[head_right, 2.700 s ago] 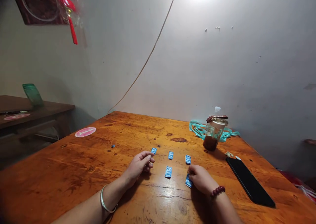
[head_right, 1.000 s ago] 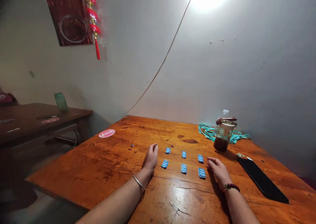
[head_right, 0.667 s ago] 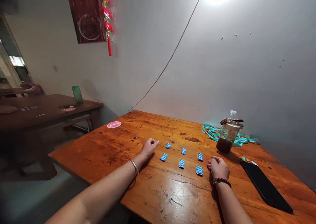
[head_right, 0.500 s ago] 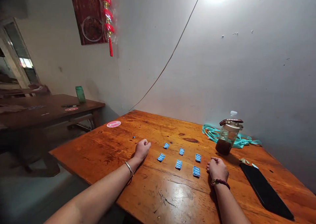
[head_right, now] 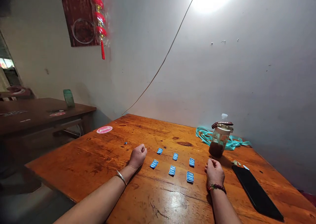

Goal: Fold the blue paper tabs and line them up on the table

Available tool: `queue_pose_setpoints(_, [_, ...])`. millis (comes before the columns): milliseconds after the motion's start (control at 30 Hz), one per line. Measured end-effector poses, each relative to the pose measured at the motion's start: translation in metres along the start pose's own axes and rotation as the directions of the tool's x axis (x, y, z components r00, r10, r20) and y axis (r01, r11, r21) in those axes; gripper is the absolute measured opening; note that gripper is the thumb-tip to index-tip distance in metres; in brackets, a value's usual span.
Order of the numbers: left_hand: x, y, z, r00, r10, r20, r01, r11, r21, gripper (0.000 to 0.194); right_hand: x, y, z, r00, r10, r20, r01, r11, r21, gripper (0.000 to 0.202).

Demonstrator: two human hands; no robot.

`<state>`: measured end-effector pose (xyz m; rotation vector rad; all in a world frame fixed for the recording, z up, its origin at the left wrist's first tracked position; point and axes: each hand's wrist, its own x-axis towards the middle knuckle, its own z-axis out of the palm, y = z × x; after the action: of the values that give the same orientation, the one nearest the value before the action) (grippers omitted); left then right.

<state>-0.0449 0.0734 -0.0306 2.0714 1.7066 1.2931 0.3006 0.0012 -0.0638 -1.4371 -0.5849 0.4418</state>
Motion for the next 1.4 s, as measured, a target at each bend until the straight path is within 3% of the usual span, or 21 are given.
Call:
queue_pose_setpoints(233, [-0.009, 0.019, -0.014, 0.986, 0.162, 0.043, -0.166, 0.981, 0.101, 0.020, -0.005, -0.007, -0.009, 0.999, 0.023, -0.023, -0.022, 1.000, 0.012, 0.036])
queue_pose_setpoints(400, [-0.019, 0.027, -0.018, 0.929, 0.370, -0.034, -0.335, 0.874, 0.351, 0.057, -0.015, -0.019, -0.009, 0.998, -0.006, -0.063, -0.004, 0.988, -0.153, 0.045])
queue_pose_setpoints(533, [-0.024, 0.029, -0.012, 0.916, 0.401, 0.029, -0.380, 0.839, 0.390, 0.065, -0.027, -0.029, -0.007, 0.995, -0.088, -0.047, 0.068, 0.942, -0.329, 0.054])
queue_pose_setpoints(767, [-0.026, 0.035, -0.015, 0.924, 0.307, 0.226, -0.353, 0.914, 0.202, 0.073, -0.040, -0.039, -0.001, 0.988, -0.151, -0.015, 0.116, 0.817, -0.565, 0.051])
queue_pose_setpoints(900, [-0.012, 0.029, -0.029, 0.935, 0.223, 0.277, -0.297, 0.918, 0.262, 0.068, -0.040, -0.042, 0.004, 0.986, -0.164, -0.024, 0.113, 0.768, -0.631, 0.046])
queue_pose_setpoints(1033, [0.013, 0.017, -0.044, 0.959, 0.113, 0.261, -0.217, 0.884, 0.413, 0.069, -0.033, -0.052, 0.004, 0.987, -0.138, -0.078, 0.054, 0.756, -0.653, 0.048])
queue_pose_setpoints(1200, [0.040, 0.001, -0.058, 0.977, 0.066, 0.202, -0.152, 0.881, 0.447, 0.071, -0.010, -0.072, -0.005, 0.967, -0.095, -0.238, -0.083, 0.762, -0.643, 0.050])
queue_pose_setpoints(1333, [0.053, -0.010, -0.060, 0.991, 0.070, 0.110, -0.114, 0.875, 0.471, 0.074, 0.014, -0.088, -0.012, 0.938, -0.105, -0.331, -0.143, 0.752, -0.644, 0.028])
queue_pose_setpoints(1400, [0.055, -0.011, -0.054, 0.996, 0.042, 0.077, -0.073, 0.884, 0.462, 0.075, 0.021, -0.092, -0.013, 0.936, -0.144, -0.320, -0.109, 0.748, -0.654, 0.025])
